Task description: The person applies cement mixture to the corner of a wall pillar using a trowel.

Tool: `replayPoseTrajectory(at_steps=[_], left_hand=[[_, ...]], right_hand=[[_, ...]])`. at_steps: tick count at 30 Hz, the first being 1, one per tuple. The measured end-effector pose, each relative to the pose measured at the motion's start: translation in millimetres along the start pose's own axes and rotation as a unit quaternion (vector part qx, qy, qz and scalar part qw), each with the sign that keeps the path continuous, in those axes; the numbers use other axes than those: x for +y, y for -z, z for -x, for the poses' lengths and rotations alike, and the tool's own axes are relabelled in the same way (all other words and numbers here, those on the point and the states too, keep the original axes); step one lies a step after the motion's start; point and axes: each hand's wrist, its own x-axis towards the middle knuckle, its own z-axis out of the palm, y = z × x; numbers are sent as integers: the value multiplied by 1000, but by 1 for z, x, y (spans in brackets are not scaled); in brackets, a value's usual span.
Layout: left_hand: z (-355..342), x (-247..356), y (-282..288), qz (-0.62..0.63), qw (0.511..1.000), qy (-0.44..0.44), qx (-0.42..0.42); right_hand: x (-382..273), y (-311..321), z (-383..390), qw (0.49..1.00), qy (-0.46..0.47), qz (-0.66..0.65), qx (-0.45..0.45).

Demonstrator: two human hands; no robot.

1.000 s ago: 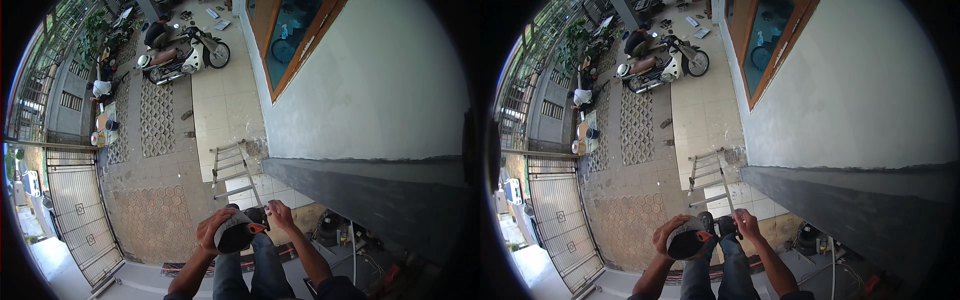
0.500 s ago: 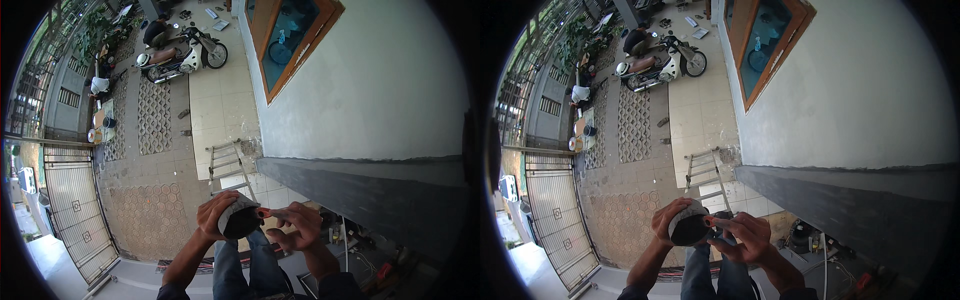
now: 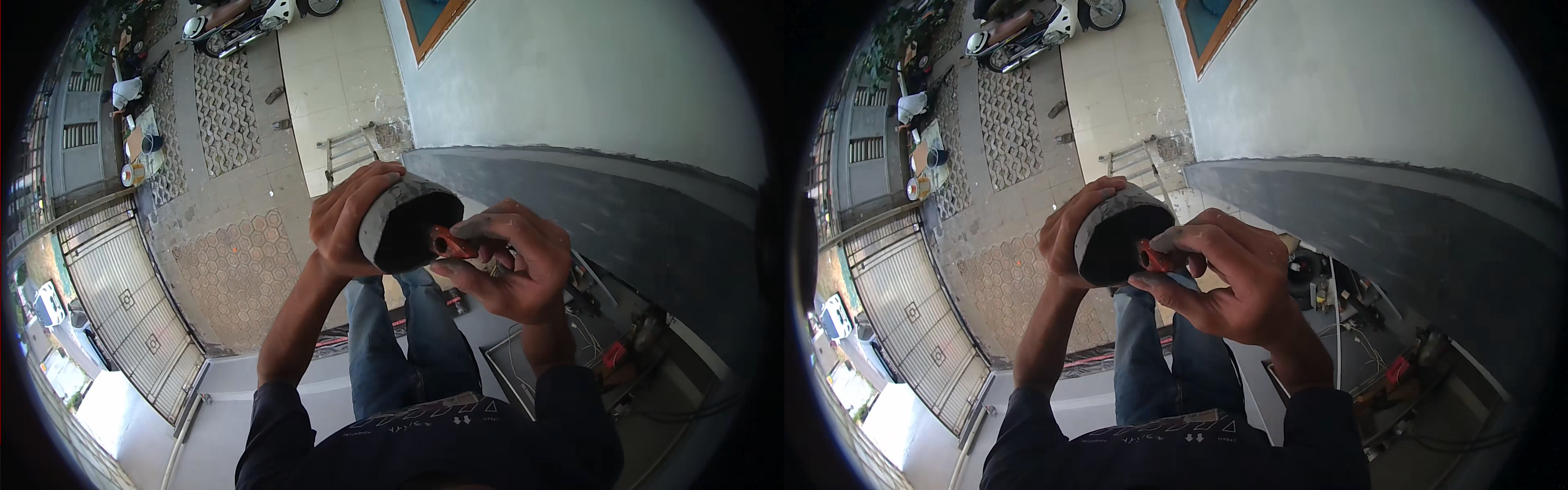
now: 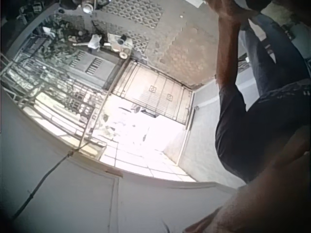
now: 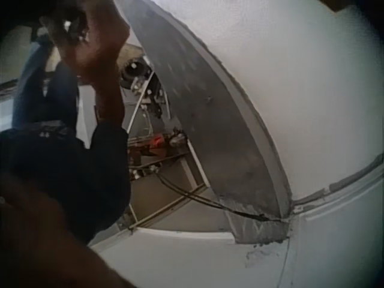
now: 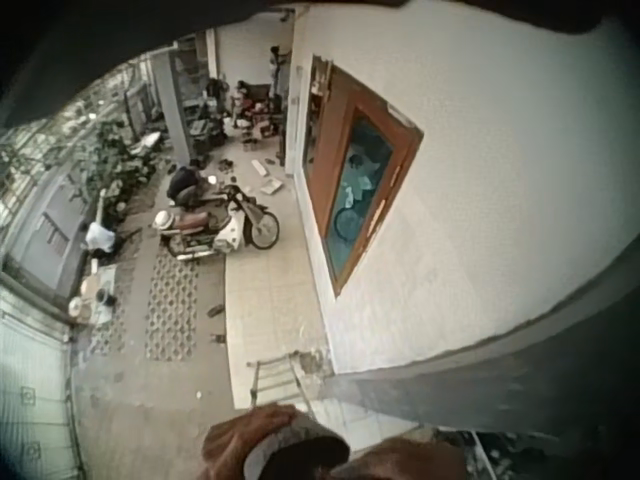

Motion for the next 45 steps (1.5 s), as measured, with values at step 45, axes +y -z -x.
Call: replayPoseTrajectory(at_steps=[45], left_hand=[[-50,134,-80,175,974,-66,-132]], right_hand=[[-159,126,99,971,-162,172,-40]])
